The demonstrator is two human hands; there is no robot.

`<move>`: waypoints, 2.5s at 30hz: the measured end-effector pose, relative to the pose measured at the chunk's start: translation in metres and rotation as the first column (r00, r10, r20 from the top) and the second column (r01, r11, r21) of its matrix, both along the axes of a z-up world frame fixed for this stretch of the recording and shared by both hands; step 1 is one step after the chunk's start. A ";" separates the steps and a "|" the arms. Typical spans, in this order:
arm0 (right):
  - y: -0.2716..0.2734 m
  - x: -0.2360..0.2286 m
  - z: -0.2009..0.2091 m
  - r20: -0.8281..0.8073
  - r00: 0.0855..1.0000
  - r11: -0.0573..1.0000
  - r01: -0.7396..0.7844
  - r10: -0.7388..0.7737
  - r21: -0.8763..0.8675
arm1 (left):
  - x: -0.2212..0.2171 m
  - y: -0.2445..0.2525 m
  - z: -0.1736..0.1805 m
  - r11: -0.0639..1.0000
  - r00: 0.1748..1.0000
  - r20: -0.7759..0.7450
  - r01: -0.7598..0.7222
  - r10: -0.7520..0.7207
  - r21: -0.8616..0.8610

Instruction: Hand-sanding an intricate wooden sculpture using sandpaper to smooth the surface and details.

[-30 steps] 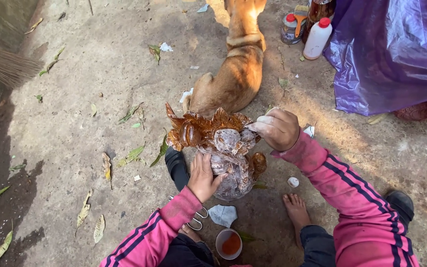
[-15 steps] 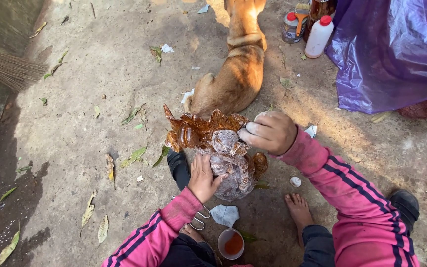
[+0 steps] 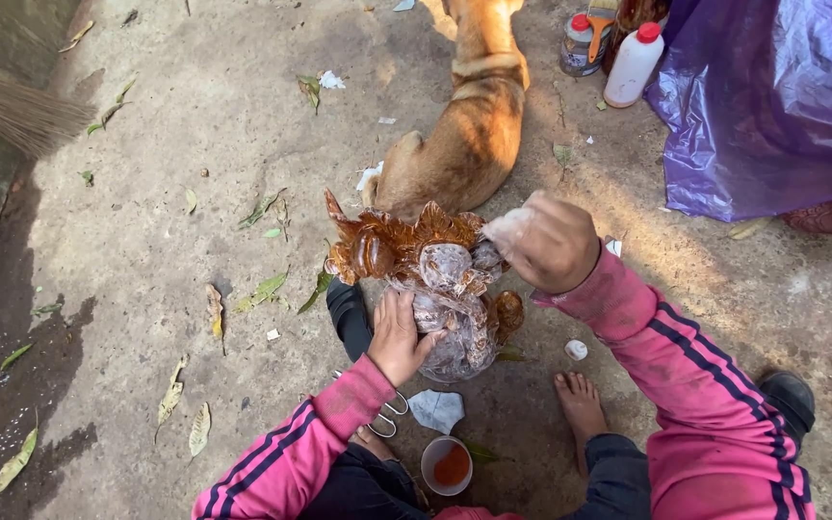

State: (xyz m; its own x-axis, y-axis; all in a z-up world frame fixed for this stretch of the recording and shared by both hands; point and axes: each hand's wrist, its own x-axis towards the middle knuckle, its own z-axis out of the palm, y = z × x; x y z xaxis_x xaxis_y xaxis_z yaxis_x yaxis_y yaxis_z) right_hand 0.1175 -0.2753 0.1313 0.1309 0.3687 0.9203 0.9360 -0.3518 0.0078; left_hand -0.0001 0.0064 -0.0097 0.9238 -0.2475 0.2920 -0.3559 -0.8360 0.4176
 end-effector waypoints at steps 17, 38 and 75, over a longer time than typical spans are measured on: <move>0.003 -0.001 -0.009 -0.049 0.997 0.997 -0.053 0.055 0.050 | -0.001 -0.003 0.007 1.000 1.000 0.002 -0.001 0.001 0.004; -0.015 0.033 -0.081 -0.162 0.968 0.971 -0.160 0.189 0.176 | 0.002 0.005 -0.009 0.999 0.999 0.025 0.023 -0.024 0.040; 0.004 -0.031 -0.064 -0.740 0.495 0.844 0.025 0.455 0.536 | 0.001 0.003 -0.006 1.000 1.000 0.013 0.012 -0.013 0.012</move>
